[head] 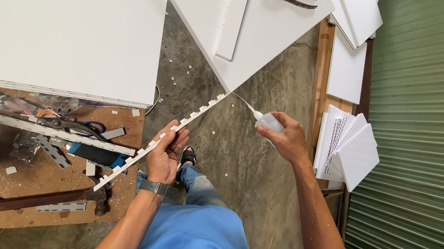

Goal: The person applies glue from a bottle to a white plastic strip and presses it onto the edge of a white panel. They repeat this process along the edge, then use pliers to trim excess material and a screwdriver to adjust the strip. Finally, they lift and reposition the panel on the workbench.

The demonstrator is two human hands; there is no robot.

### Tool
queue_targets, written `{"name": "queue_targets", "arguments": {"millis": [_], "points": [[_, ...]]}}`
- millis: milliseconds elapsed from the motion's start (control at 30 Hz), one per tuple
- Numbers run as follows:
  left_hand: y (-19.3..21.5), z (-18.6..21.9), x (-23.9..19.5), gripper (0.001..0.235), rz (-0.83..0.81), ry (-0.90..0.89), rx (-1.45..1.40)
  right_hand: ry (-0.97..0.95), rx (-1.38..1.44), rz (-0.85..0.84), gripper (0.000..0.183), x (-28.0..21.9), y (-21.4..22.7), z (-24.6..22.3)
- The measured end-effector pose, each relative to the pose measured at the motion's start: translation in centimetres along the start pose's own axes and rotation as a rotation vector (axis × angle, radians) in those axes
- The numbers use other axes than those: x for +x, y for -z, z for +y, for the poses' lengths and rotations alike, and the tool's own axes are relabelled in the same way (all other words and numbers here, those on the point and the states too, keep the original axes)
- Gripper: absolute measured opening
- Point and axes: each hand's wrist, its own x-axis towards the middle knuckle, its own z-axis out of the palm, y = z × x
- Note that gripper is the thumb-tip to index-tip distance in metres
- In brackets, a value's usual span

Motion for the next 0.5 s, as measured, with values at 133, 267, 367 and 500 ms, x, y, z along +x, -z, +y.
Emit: {"name": "queue_targets", "arguments": {"millis": [133, 267, 367, 500], "points": [[0.00, 0.25, 0.09, 0.042, 0.000, -0.005, 0.034, 0.011, -0.014, 0.012, 0.065, -0.02, 0.15, -0.14], [-0.11, 0.42, -0.04, 0.042, -0.008, -0.007, 0.047, 0.007, -0.036, 0.015, 0.066, -0.09, 0.31, -0.11], [-0.33, 0.57, -0.20, 0.043, -0.007, -0.006, 0.065, -0.015, -0.064, 0.020, 0.067, -0.14, 0.42, -0.18], [-0.35, 0.41, -0.33, 0.043, 0.000, -0.002, 0.066, -0.012, -0.083, 0.022, 0.068, -0.12, 0.66, -0.42]]}}
